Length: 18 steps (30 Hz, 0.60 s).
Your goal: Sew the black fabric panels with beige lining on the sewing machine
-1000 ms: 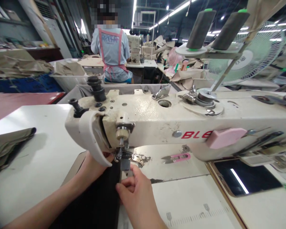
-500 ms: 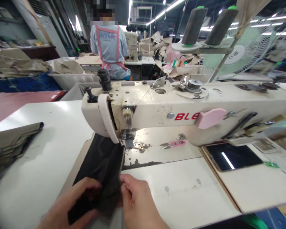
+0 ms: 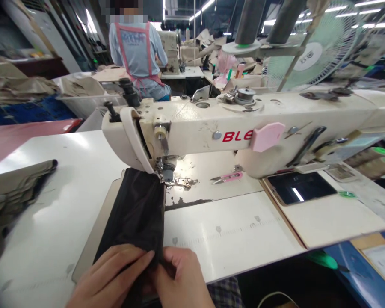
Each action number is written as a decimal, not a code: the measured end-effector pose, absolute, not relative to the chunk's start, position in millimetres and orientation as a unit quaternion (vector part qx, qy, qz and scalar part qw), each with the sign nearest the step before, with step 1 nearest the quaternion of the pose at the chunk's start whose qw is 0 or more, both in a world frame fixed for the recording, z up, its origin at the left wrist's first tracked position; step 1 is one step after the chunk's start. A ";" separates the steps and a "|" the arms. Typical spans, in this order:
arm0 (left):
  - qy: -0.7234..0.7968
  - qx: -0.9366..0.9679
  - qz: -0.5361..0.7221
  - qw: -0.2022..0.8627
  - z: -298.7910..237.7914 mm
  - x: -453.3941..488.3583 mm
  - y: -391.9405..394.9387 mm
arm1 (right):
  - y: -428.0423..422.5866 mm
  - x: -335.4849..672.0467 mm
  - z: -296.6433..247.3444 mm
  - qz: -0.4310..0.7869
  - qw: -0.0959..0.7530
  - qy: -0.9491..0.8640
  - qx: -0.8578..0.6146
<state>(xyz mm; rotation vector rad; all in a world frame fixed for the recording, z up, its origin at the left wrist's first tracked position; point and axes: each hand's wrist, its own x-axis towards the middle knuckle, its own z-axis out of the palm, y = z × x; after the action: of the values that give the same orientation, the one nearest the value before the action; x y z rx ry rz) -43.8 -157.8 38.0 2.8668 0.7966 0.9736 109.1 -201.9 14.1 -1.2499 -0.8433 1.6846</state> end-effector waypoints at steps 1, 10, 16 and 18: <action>0.248 0.916 0.316 0.007 37.8 -42.3 -158.1 | -204.5 109.3 14.4 0.684 0.435 -0.325 -0.488; 0.203 0.933 0.297 0.010 17.8 -55.3 -166.3 | -209.1 113.3 23.4 0.770 0.425 -0.246 -0.408; 0.204 0.934 0.292 0.015 8.3 -53.9 -168.6 | -212.4 115.8 23.1 0.774 0.424 -0.230 -0.411; 0.199 0.935 0.292 0.014 8.9 -52.1 -168.7 | -213.3 116.2 21.6 0.779 0.434 -0.212 -0.400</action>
<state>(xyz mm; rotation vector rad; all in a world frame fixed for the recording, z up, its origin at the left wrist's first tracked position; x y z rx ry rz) -52.1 -168.7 8.9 2.9114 0.6201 0.9106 116.2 -213.3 21.6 -0.9955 -0.5271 1.9398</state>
